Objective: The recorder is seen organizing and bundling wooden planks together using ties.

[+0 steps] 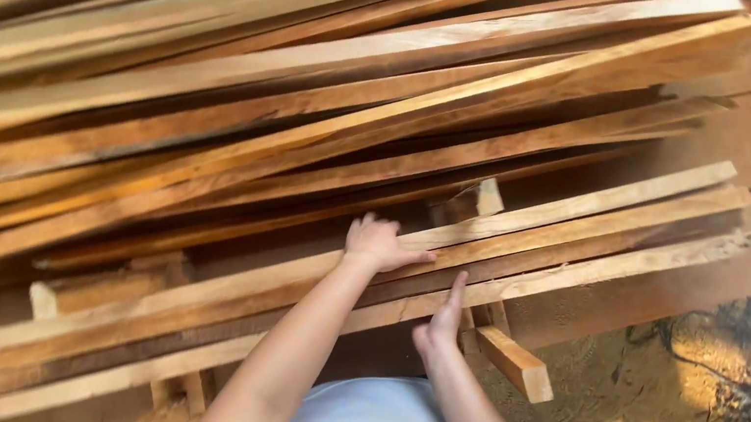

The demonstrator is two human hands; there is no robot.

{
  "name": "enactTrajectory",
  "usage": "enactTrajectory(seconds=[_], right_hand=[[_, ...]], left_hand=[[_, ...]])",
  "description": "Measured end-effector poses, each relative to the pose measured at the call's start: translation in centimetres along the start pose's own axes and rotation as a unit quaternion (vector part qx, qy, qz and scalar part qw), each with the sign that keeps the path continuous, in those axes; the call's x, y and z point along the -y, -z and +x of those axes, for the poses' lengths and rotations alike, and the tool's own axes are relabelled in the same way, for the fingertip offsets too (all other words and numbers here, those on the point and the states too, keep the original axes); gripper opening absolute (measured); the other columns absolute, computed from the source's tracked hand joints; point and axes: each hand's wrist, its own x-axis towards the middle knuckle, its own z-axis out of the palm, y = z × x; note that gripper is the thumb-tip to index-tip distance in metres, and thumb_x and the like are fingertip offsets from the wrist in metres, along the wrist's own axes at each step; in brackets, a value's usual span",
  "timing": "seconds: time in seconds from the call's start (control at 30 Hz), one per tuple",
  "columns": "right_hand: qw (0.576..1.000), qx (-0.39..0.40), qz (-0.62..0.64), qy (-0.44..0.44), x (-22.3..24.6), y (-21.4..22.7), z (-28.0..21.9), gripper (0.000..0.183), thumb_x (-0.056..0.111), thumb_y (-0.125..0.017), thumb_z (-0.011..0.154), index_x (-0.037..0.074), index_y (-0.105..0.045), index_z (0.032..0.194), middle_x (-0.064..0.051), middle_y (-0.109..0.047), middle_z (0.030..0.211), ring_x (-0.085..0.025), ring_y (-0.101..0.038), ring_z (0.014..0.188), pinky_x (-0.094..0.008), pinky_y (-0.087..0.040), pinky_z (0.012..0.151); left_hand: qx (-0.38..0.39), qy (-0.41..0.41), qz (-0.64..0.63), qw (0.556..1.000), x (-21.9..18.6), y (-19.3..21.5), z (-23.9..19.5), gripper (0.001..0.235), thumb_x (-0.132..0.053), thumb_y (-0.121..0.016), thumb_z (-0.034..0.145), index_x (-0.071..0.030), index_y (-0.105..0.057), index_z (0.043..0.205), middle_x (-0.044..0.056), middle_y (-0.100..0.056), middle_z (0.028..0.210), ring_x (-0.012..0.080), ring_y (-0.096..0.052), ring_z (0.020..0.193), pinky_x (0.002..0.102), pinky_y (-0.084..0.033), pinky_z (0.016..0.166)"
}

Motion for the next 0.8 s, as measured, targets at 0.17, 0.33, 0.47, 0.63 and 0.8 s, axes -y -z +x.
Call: enactTrajectory(seconds=[0.17, 0.33, 0.47, 0.63, 0.8], right_hand=[[0.997, -0.051, 0.053, 0.012, -0.7, -1.0, 0.6, 0.091, 0.077, -0.064, 0.085, 0.014, -0.051, 0.149, -0.017, -0.053, 0.150, -0.032, -0.050, 0.139, -0.050, -0.038, 0.119], [0.994, -0.089, 0.059, 0.008, 0.0, -2.1, -0.7, 0.081, 0.070, -0.063, 0.088, 0.014, -0.054, 0.147, -0.017, -0.054, 0.149, -0.032, -0.052, 0.138, -0.048, -0.040, 0.119], [0.996, -0.079, 0.024, 0.042, -0.8, -0.7, 1.1, 0.089, 0.078, -0.061, 0.087, 0.017, -0.050, 0.150, -0.014, -0.052, 0.150, -0.030, -0.049, 0.140, -0.045, -0.039, 0.120], [0.997, -0.033, -0.053, 0.046, -0.4, -0.5, -0.8, 0.109, 0.089, -0.053, 0.083, 0.019, -0.024, 0.162, -0.013, -0.029, 0.166, -0.030, -0.030, 0.152, -0.048, -0.025, 0.128], [0.973, 0.087, -0.214, -0.029, -0.2, 0.0, -6.2, 0.112, 0.085, -0.024, 0.073, 0.022, -0.004, 0.164, -0.024, -0.026, 0.162, -0.045, -0.034, 0.144, -0.061, -0.029, 0.116]], left_hand=[[0.153, 0.015, -0.036, 0.987, 0.0, 1.5, 1.8, 0.119, -0.098, -0.053, 0.052, -0.008, -0.072, 0.128, 0.015, -0.070, 0.133, 0.0316, -0.061, 0.132, 0.044, -0.050, 0.108], [0.157, 0.010, -0.038, 0.987, 0.0, 1.7, 1.4, 0.119, -0.101, -0.053, 0.052, -0.010, -0.071, 0.127, 0.013, -0.071, 0.129, 0.0304, -0.062, 0.130, 0.043, -0.051, 0.106], [0.066, -0.006, -0.052, 0.996, 0.0, 1.8, -0.1, 0.102, -0.092, -0.059, 0.062, -0.014, -0.071, 0.125, 0.010, -0.074, 0.123, 0.0287, -0.066, 0.123, 0.042, -0.051, 0.100], [-0.328, -0.139, -0.107, 0.928, 3.6, -8.1, -2.9, 0.034, -0.051, -0.071, 0.087, -0.028, -0.068, 0.111, -0.006, -0.068, 0.110, 0.0199, -0.064, 0.111, 0.042, -0.048, 0.094], [-0.319, -0.200, -0.387, 0.842, 8.3, -10.2, -20.0, 0.004, -0.004, -0.066, 0.087, -0.003, -0.069, 0.087, 0.005, -0.075, 0.087, 0.0206, -0.067, 0.072, 0.029, -0.055, 0.069]])
